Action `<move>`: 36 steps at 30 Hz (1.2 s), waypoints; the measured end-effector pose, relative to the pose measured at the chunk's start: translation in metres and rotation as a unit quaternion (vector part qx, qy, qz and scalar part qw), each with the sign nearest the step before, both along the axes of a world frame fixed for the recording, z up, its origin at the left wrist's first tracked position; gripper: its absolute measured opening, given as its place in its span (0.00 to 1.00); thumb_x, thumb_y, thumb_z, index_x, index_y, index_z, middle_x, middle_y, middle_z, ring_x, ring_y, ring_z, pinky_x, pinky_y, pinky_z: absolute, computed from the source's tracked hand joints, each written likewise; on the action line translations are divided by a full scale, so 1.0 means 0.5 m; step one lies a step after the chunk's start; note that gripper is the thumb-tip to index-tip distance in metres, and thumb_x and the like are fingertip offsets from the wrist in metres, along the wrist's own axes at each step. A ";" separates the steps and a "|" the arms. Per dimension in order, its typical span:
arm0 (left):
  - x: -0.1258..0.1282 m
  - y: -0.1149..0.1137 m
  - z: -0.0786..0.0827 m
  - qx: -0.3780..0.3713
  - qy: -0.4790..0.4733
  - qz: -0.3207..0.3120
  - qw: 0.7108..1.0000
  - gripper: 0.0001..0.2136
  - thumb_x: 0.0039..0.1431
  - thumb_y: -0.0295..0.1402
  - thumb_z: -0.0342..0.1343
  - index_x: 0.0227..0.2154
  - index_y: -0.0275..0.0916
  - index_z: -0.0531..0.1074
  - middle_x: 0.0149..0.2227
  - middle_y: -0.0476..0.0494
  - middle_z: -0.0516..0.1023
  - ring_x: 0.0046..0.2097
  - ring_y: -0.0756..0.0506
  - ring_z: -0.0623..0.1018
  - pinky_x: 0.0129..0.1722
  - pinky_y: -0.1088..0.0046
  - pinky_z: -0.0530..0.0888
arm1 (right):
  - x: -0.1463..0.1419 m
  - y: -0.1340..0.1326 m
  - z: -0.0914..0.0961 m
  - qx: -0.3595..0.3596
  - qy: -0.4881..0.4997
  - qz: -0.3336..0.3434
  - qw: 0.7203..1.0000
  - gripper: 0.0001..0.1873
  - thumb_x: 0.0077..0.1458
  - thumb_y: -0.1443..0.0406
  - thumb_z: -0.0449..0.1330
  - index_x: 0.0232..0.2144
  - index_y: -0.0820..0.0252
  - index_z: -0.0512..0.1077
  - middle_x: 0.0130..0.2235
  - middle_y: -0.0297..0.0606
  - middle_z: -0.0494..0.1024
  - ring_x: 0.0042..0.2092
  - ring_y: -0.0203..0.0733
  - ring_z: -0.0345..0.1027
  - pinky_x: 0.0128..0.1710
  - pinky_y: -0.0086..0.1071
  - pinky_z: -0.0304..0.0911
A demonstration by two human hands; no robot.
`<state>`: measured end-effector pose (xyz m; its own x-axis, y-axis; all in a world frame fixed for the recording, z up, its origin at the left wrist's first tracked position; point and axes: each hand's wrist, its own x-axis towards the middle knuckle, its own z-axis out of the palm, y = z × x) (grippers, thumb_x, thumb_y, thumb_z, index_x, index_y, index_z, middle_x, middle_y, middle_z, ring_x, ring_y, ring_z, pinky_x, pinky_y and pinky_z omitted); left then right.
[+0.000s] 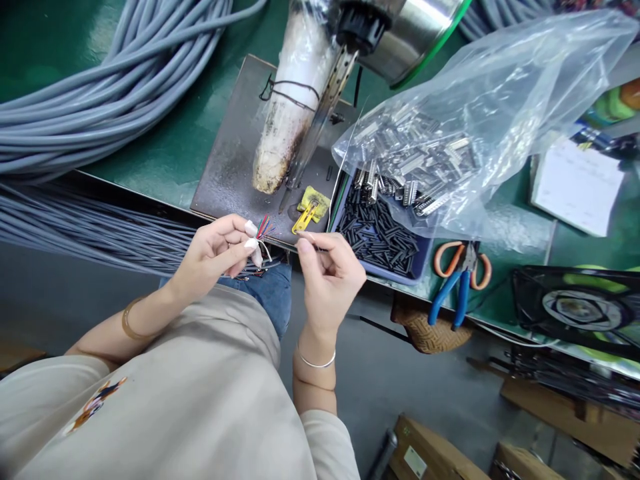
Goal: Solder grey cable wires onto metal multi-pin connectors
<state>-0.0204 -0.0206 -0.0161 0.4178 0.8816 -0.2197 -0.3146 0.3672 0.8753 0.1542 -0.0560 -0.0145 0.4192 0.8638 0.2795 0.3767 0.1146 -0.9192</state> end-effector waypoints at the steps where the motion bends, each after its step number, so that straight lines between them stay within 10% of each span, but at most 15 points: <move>1: 0.000 0.000 0.000 0.000 0.002 -0.004 1.000 0.15 0.60 0.41 0.66 0.37 0.37 0.69 0.26 0.50 0.78 0.18 0.58 0.64 0.18 0.82 0.61 | -0.001 0.001 0.000 -0.012 -0.011 0.017 1.000 0.04 0.60 0.61 0.67 0.34 0.55 0.81 0.33 0.33 0.80 0.31 0.34 0.70 0.27 0.29 0.59; 21: 0.001 -0.004 0.005 0.023 0.002 -0.061 0.998 0.11 0.57 0.35 0.67 0.34 0.36 0.72 0.26 0.49 0.79 0.21 0.57 0.70 0.20 0.84 0.65 | -0.004 0.007 -0.001 -0.091 0.000 0.108 0.990 0.06 0.58 0.61 0.66 0.31 0.57 0.80 0.32 0.35 0.77 0.32 0.35 0.70 0.25 0.28 0.59; 27: 0.001 -0.003 0.004 -0.011 0.021 -0.034 0.999 0.11 0.55 0.35 0.67 0.34 0.35 0.72 0.26 0.50 0.79 0.20 0.57 0.68 0.18 0.84 0.66 | -0.010 -0.005 0.011 0.011 -0.043 0.002 0.999 0.05 0.61 0.61 0.65 0.35 0.55 0.81 0.32 0.34 0.77 0.31 0.34 0.68 0.25 0.29 0.58; 36: 0.007 -0.001 0.005 -0.027 0.023 -0.012 0.999 0.12 0.52 0.34 0.68 0.34 0.35 0.72 0.25 0.50 0.79 0.19 0.58 0.67 0.17 0.84 0.66 | -0.010 -0.022 0.011 0.056 -0.192 0.029 0.979 0.08 0.61 0.65 0.66 0.42 0.47 0.83 0.35 0.34 0.82 0.28 0.32 0.67 0.22 0.30 0.56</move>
<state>-0.0171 -0.0209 -0.0138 0.4271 0.8574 -0.2871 -0.2644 0.4221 0.8671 0.1490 -0.0672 -0.0092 0.2158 0.8379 0.5013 0.6828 0.2375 -0.6909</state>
